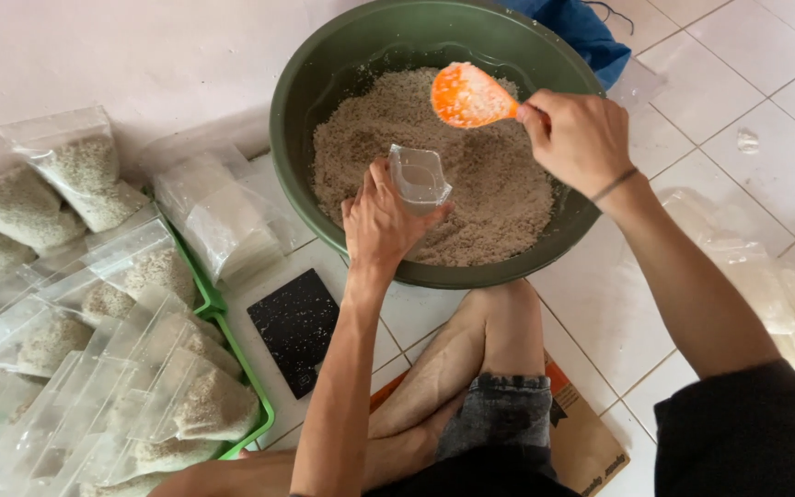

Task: Scooping grain from a large basin into small plastic bags and weighing them on a digital scale for precise measurement.

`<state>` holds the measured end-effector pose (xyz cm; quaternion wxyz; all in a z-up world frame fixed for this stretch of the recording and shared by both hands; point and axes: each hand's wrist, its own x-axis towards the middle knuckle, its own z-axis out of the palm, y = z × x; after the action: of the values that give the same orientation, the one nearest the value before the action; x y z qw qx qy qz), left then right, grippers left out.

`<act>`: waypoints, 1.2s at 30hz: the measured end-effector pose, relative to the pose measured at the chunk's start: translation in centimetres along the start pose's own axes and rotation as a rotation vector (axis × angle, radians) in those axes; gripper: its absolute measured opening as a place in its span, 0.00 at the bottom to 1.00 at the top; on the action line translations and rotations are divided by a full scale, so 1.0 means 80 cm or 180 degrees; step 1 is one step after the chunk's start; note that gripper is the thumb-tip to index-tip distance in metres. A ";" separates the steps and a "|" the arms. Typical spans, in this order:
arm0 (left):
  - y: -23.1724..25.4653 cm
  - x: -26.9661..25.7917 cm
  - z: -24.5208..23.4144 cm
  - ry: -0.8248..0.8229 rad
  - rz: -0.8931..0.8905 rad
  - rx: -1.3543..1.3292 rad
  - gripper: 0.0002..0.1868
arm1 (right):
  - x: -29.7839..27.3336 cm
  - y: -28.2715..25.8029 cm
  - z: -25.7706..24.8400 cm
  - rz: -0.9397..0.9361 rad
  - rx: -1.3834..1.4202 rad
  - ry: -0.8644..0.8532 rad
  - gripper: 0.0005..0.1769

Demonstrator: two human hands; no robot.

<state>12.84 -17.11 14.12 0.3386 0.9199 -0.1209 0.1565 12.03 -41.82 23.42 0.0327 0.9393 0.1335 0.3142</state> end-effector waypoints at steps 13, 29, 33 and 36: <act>0.001 0.003 -0.004 -0.0393 -0.0215 -0.0128 0.54 | -0.020 0.057 0.172 0.0218 -0.0480 -0.2877 0.19; 0.000 0.004 -0.003 -0.0498 -0.0098 -0.0113 0.52 | -0.026 0.077 0.061 0.1036 0.1260 -0.2786 0.20; 0.000 0.003 0.000 -0.0505 -0.0084 -0.0080 0.52 | -0.026 0.058 0.025 0.1368 0.1618 -0.2163 0.21; -0.004 0.004 0.005 -0.0500 -0.0057 -0.0137 0.53 | -0.027 0.057 0.028 0.1445 0.1966 -0.1888 0.21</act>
<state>13.33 -17.20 13.75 0.3492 0.9229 -0.1423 0.0782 12.76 -46.73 21.06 -0.2805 0.9596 -0.0029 -0.0222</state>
